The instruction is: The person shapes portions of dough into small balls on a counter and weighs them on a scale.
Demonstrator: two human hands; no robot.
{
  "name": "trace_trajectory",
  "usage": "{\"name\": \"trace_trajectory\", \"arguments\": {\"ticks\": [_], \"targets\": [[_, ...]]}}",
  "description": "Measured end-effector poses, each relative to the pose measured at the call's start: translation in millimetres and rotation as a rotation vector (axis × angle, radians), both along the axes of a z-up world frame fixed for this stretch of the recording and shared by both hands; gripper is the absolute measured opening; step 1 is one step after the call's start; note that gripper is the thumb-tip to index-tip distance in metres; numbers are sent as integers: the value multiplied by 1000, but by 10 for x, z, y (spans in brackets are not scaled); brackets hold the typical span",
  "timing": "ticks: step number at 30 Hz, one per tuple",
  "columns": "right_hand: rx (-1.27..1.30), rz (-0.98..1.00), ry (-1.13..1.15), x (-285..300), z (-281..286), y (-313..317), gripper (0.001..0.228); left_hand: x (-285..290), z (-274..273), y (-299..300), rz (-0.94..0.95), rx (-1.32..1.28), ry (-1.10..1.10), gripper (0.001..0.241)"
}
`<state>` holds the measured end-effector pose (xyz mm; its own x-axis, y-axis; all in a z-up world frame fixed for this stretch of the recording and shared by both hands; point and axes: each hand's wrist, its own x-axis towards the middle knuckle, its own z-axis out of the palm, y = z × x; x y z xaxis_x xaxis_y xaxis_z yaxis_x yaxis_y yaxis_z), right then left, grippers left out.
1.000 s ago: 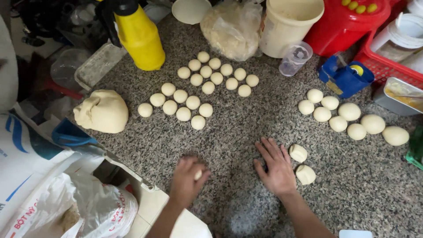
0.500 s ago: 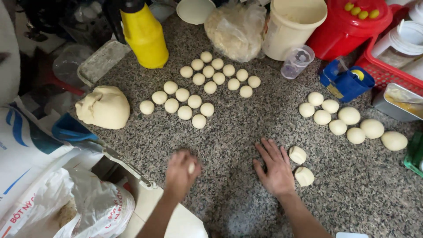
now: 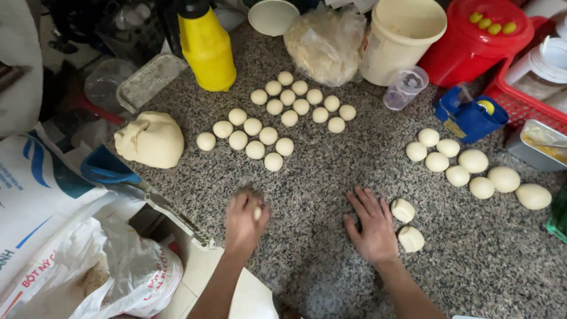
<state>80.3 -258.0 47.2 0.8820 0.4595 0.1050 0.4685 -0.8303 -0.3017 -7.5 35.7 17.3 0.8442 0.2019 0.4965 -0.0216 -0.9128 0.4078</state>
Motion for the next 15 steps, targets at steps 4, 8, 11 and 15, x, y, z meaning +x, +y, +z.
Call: {"name": "trace_trajectory", "arguments": {"ticks": [4,8,11,15], "targets": [[-10,6,-17,16,-9,-8,58,131,101,-299,125,-181,48,16],[-30,-7,26,34,-2,9,59,-356,255,-417,-82,-206,-1,17],[-59,-18,39,22,34,31,59,-308,-158,-68,56,-65,85,19],[-3,2,-3,25,-21,6,59,-129,60,-172,248,-189,201,20]]}}
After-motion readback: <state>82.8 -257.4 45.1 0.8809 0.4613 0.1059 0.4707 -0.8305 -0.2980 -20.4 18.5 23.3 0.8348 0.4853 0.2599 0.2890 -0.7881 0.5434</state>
